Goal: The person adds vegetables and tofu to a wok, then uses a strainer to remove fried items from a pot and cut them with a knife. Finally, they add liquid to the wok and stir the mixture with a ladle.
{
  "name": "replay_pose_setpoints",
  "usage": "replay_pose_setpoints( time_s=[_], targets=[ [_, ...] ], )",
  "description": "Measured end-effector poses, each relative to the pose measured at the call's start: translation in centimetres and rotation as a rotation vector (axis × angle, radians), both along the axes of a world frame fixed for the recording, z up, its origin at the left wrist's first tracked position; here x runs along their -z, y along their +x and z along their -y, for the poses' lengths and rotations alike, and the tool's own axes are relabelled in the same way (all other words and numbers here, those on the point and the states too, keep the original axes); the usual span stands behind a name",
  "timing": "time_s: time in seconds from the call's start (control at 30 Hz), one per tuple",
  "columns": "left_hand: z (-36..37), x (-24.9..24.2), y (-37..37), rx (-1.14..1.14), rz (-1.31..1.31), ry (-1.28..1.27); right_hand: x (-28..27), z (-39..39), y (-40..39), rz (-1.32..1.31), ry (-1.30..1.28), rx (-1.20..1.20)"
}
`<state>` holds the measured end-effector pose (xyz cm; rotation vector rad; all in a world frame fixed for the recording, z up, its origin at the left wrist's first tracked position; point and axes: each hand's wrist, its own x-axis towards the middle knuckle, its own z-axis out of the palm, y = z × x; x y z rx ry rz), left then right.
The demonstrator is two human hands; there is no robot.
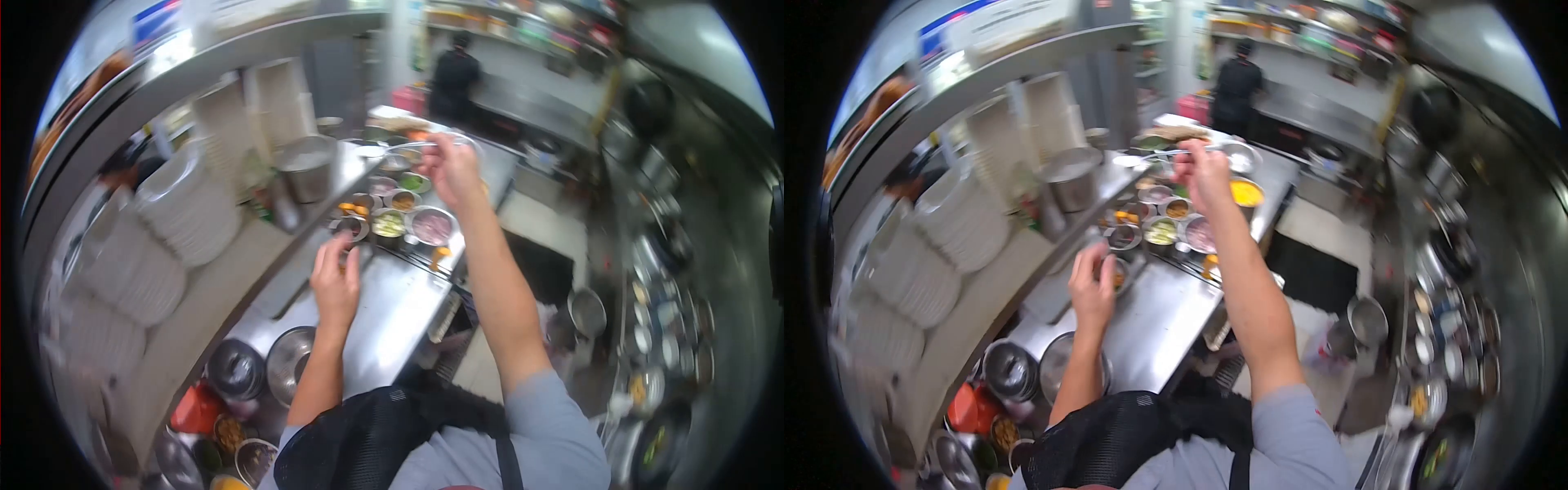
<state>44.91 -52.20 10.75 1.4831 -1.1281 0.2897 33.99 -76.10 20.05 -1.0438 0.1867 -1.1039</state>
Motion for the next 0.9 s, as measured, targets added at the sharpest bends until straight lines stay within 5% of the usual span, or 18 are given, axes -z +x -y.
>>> replay_pose_setpoints(
  time_s=[0.27,0.33,0.4,0.47,0.5,0.63,0.67,0.9],
  targets=[
    [-1.8,17.4,-8.9,0.536,-0.521,0.529,14.1,-4.7,-25.9,-0.049,0.248,0.382],
    [-1.5,24.5,-8.5,0.509,-0.291,0.686,17.8,-8.2,-33.7,-0.052,0.340,0.581],
    [-1.4,27.9,-9.7,0.578,-0.361,0.785,21.3,-12.2,-41.5,-0.052,0.418,0.786],
    [-1.2,29.3,-11.3,0.709,-0.478,0.953,23.6,-17.6,-48.7,-0.003,0.445,0.974],
    [0.7,34.7,-10.2,0.971,-0.753,0.806,24.6,-20.2,-52.3,-0.008,0.478,1.104],
    [5.2,31.4,-16.4,1.006,-0.297,1.020,25.5,-30.2,-65.2,0.053,0.556,1.562],
    [5.4,26.6,-19.9,0.975,-0.129,1.021,25.0,-32.4,-68.3,0.099,0.549,1.658],
    [9.3,23.1,-36.5,1.140,-0.004,1.026,17.4,-43.6,-88.0,0.046,0.359,2.128]
  ],
)
